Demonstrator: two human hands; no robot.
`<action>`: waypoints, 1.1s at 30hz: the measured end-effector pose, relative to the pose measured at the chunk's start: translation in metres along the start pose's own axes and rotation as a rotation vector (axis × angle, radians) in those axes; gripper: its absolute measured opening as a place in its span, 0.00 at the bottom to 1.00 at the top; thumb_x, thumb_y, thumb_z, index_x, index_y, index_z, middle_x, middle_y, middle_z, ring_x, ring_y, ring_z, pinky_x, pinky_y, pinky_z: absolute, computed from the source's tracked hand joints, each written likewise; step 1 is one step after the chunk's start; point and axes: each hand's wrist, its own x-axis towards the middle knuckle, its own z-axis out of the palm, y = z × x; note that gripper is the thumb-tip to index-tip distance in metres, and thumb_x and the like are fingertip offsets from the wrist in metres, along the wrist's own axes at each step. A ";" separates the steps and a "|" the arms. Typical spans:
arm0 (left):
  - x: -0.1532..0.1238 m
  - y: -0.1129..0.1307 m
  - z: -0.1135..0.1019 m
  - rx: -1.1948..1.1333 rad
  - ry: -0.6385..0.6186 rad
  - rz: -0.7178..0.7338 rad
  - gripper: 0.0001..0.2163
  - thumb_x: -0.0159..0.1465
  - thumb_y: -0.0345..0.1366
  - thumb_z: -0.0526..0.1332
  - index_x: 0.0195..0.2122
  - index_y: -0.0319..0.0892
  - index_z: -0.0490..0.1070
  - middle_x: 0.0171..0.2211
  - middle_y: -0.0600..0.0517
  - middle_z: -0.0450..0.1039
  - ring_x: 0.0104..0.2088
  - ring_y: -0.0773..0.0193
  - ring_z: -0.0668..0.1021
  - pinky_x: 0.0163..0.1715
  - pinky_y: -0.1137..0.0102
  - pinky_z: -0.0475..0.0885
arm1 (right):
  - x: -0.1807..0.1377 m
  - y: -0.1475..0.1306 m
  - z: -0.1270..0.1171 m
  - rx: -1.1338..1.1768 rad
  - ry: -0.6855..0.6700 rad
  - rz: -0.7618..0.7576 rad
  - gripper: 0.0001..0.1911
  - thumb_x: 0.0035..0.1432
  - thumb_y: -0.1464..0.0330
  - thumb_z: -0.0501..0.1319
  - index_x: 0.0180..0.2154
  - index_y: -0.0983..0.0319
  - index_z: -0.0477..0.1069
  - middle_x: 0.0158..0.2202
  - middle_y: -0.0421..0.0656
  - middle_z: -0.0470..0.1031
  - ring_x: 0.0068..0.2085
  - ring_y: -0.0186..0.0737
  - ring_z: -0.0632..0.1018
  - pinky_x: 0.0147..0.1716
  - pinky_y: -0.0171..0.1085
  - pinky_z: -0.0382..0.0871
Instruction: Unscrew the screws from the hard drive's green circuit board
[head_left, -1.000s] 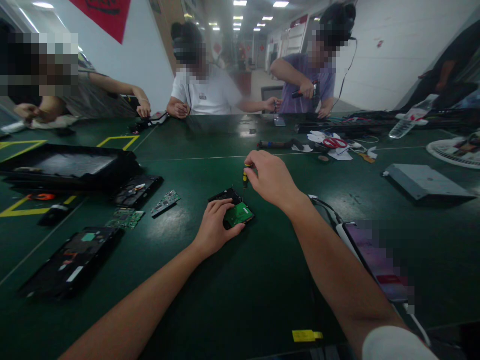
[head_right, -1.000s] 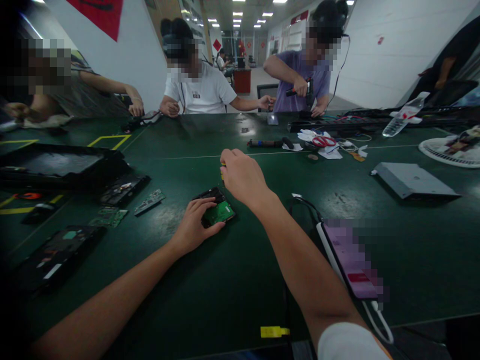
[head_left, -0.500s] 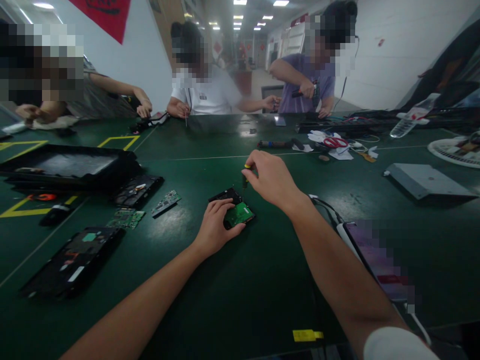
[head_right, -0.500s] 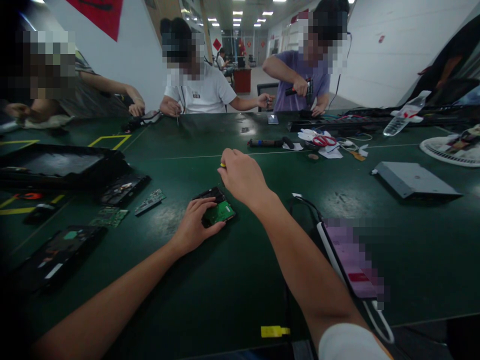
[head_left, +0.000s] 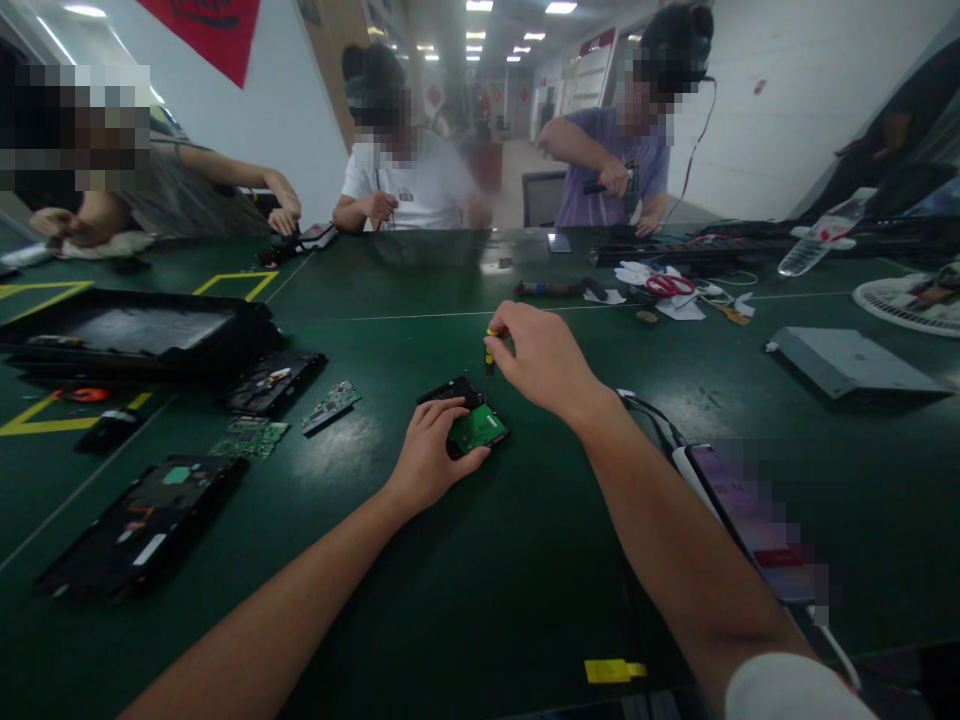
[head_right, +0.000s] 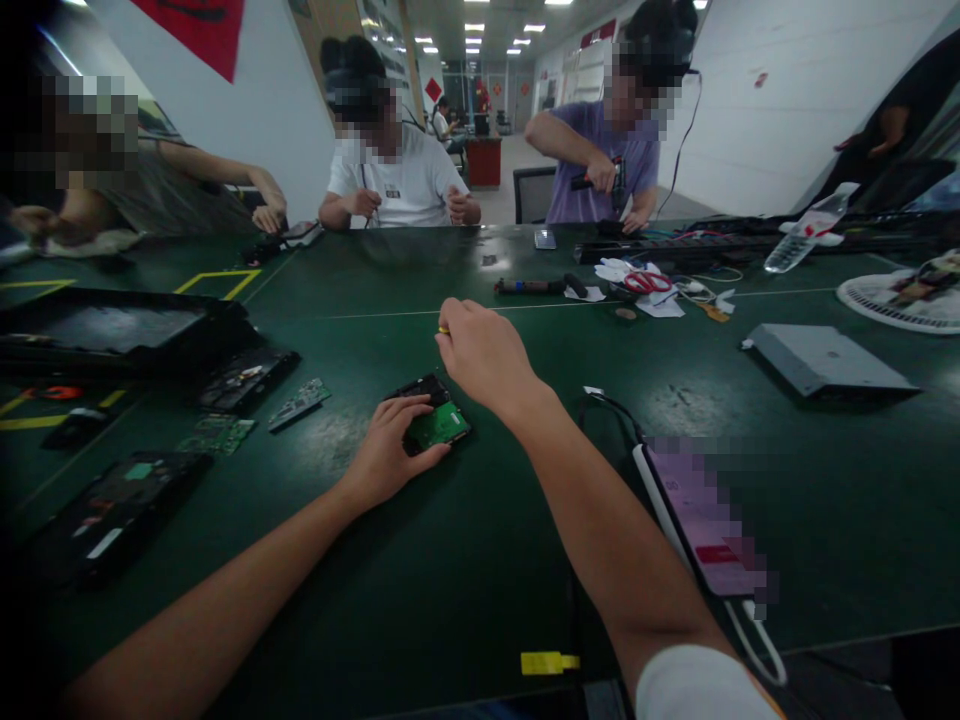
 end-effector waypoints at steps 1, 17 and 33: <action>0.000 0.000 0.000 -0.003 -0.001 -0.002 0.22 0.60 0.45 0.72 0.54 0.46 0.73 0.59 0.45 0.74 0.61 0.44 0.72 0.61 0.45 0.70 | 0.000 0.000 0.000 0.004 0.003 0.004 0.03 0.68 0.71 0.57 0.41 0.62 0.69 0.41 0.47 0.77 0.41 0.43 0.76 0.42 0.40 0.64; 0.000 0.000 0.000 0.002 0.001 0.001 0.23 0.60 0.45 0.72 0.54 0.45 0.73 0.59 0.44 0.74 0.61 0.44 0.72 0.61 0.45 0.70 | 0.000 -0.001 -0.001 -0.012 0.013 -0.007 0.03 0.68 0.70 0.58 0.41 0.61 0.70 0.41 0.47 0.77 0.40 0.42 0.75 0.41 0.40 0.63; 0.000 0.002 0.000 0.002 0.003 0.007 0.23 0.60 0.44 0.72 0.54 0.45 0.73 0.59 0.45 0.74 0.61 0.45 0.72 0.61 0.47 0.71 | 0.000 0.000 -0.003 -0.017 0.002 0.014 0.04 0.69 0.71 0.57 0.40 0.62 0.70 0.40 0.47 0.77 0.40 0.43 0.74 0.41 0.40 0.62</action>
